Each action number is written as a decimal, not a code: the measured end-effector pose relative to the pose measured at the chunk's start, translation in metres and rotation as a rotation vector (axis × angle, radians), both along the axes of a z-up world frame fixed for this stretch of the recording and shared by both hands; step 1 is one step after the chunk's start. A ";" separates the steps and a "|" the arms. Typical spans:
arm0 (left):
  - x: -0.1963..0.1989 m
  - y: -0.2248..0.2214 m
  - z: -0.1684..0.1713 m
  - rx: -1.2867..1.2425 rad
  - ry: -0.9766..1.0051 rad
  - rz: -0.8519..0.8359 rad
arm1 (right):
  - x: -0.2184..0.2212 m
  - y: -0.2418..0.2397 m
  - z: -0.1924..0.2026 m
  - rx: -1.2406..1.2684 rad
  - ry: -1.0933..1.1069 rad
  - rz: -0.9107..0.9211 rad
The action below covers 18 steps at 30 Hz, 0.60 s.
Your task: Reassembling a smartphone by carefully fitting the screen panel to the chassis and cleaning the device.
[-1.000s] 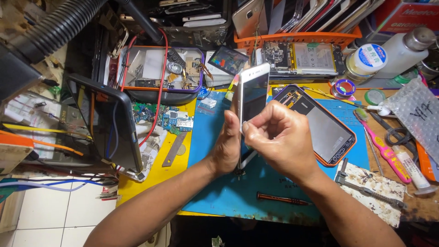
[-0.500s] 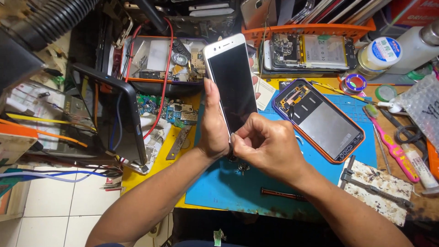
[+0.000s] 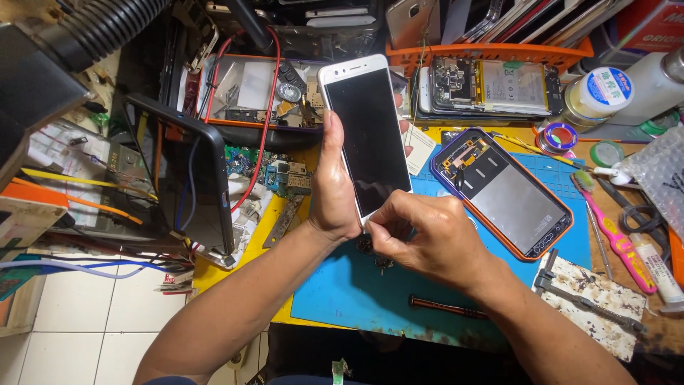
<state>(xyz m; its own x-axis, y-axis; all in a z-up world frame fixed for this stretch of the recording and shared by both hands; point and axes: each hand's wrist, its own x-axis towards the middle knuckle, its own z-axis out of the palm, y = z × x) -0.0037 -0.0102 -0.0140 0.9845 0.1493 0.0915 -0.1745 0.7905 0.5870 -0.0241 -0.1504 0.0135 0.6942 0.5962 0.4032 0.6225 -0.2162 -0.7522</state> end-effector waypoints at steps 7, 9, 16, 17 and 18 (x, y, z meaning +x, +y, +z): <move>-0.004 0.014 0.012 -0.132 -0.042 -0.230 | 0.012 -0.018 0.002 -0.161 -0.328 0.066; -0.003 0.016 0.013 -0.160 -0.071 -0.277 | 0.015 -0.020 0.005 -0.161 -0.329 0.043; -0.002 0.026 0.021 -0.200 -0.100 -0.329 | 0.029 -0.032 0.013 -0.221 -0.442 0.021; -0.002 0.026 0.024 -0.193 -0.095 -0.317 | 0.030 -0.032 0.014 -0.211 -0.431 0.018; -0.003 0.027 0.026 -0.187 -0.090 -0.305 | 0.031 -0.032 0.014 -0.201 -0.420 0.014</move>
<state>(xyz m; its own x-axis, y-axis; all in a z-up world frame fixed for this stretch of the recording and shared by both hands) -0.0064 0.0171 0.0121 0.9756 -0.1271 0.1789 0.0409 0.9062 0.4208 0.0065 -0.1824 0.0279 0.4867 0.6996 0.5231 0.8682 -0.3210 -0.3785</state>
